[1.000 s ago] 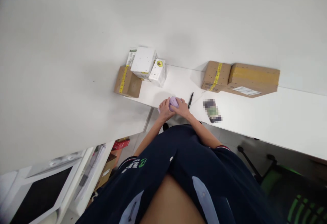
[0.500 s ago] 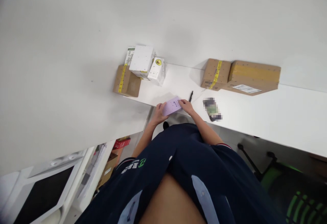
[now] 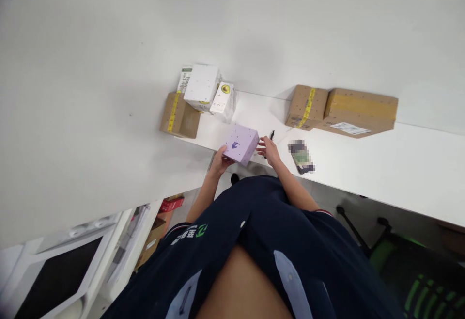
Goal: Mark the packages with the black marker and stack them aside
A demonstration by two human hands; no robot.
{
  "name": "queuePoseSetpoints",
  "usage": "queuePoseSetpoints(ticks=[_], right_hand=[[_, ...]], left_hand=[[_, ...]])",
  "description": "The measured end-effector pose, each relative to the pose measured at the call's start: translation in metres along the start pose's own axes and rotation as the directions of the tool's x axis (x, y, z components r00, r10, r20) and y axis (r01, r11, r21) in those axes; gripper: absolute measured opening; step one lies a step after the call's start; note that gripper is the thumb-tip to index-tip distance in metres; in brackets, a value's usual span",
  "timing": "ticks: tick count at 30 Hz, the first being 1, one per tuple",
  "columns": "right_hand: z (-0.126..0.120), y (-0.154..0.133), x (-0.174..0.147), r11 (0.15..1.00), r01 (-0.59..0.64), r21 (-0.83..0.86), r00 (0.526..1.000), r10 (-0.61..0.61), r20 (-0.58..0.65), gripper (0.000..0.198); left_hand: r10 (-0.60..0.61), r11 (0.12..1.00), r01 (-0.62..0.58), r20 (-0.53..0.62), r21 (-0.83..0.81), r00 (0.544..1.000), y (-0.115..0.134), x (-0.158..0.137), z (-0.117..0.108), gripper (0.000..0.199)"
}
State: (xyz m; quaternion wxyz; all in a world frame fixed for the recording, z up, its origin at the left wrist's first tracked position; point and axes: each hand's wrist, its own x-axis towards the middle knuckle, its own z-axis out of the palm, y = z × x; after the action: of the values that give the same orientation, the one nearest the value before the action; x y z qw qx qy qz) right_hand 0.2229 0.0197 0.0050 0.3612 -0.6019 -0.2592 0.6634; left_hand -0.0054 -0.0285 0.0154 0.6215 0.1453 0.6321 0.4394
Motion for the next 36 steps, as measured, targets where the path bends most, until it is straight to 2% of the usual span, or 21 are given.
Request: queuePoseSetpoints(ticks=[3, 8, 10, 12, 13, 14, 16, 17, 20, 23, 25, 28, 32, 36], right_hand=[[0.006, -0.002, 0.0, 0.999, 0.003, -0.045, 1.0, -0.002, 0.012, 0.044], [0.006, -0.005, -0.001, 1.0, -0.002, 0.006, 1.0, 0.002, 0.027, 0.043], [0.006, -0.005, -0.001, 1.0, 0.006, 0.018, 0.997, -0.007, 0.072, 0.041], [0.006, -0.005, -0.001, 1.0, -0.002, 0.016, 0.993, 0.0, 0.119, 0.046], [0.006, -0.005, -0.001, 1.0, -0.011, 0.01, 0.99, 0.01, 0.138, 0.051], [0.006, -0.005, -0.001, 1.0, -0.023, 0.005, 0.988, 0.022, 0.154, 0.058], [0.005, -0.005, -0.002, 0.999, -0.047, 0.009, 0.982, 0.044, 0.182, 0.07], [0.005, -0.005, -0.002, 0.998, -0.059, 0.013, 0.979, 0.055, 0.194, 0.074], [0.004, -0.007, -0.007, 0.993, -0.114, 0.005, 0.972, 0.11, 0.207, 0.077], [0.004, -0.011, -0.013, 0.986, -0.167, -0.008, 0.958, 0.164, 0.237, 0.067], [0.006, -0.013, -0.015, 0.983, -0.179, -0.032, 0.956, 0.182, 0.228, 0.054], [0.011, -0.013, -0.013, 0.975, -0.198, -0.104, 0.971, 0.21, 0.114, 0.048], [0.015, -0.007, -0.001, 0.954, -0.258, -0.153, 0.966, 0.259, -0.016, 0.051], [0.018, 0.003, 0.008, 0.95, -0.277, -0.144, 0.961, 0.273, -0.044, 0.041]], left_hand=[[-0.005, 1.0, 0.005, -0.015, -0.03, 1.0, 0.0, 0.0, 0.001, 0.059], [-0.007, 1.0, 0.008, 0.009, -0.019, 1.0, 0.001, -0.004, 0.001, 0.057], [0.054, 0.998, -0.056, 0.053, 0.04, 0.997, 0.001, -0.008, 0.001, 0.059], [0.203, 0.96, -0.213, 0.073, 0.18, 0.976, 0.002, -0.013, 0.002, 0.064], [0.309, 0.904, -0.319, 0.081, 0.285, 0.948, 0.001, -0.016, 0.003, 0.067], [0.422, 0.812, -0.424, 0.098, 0.402, 0.901, 0.0, -0.019, 0.003, 0.07], [0.601, 0.546, -0.576, 0.195, 0.608, 0.775, -0.003, -0.023, 0.004, 0.071], [0.643, 0.407, -0.618, 0.269, 0.673, 0.717, -0.005, -0.024, 0.004, 0.069], [0.634, 0.077, -0.685, 0.495, 0.724, 0.594, -0.015, -0.024, 0.003, 0.051], [0.568, -0.117, -0.72, 0.641, 0.684, 0.516, -0.026, -0.019, 0.002, 0.035], [0.528, -0.192, -0.748, 0.709, 0.635, 0.466, -0.031, -0.017, 0.001, 0.031], [0.487, -0.253, -0.776, 0.769, 0.577, 0.413, -0.036, -0.016, 0.001, 0.03], [0.45, -0.273, -0.784, 0.794, 0.558, 0.409, -0.039, -0.014, -0.002, 0.033], [0.438, -0.226, -0.794, 0.787, 0.564, 0.434, -0.046, -0.01, -0.009, 0.042]])
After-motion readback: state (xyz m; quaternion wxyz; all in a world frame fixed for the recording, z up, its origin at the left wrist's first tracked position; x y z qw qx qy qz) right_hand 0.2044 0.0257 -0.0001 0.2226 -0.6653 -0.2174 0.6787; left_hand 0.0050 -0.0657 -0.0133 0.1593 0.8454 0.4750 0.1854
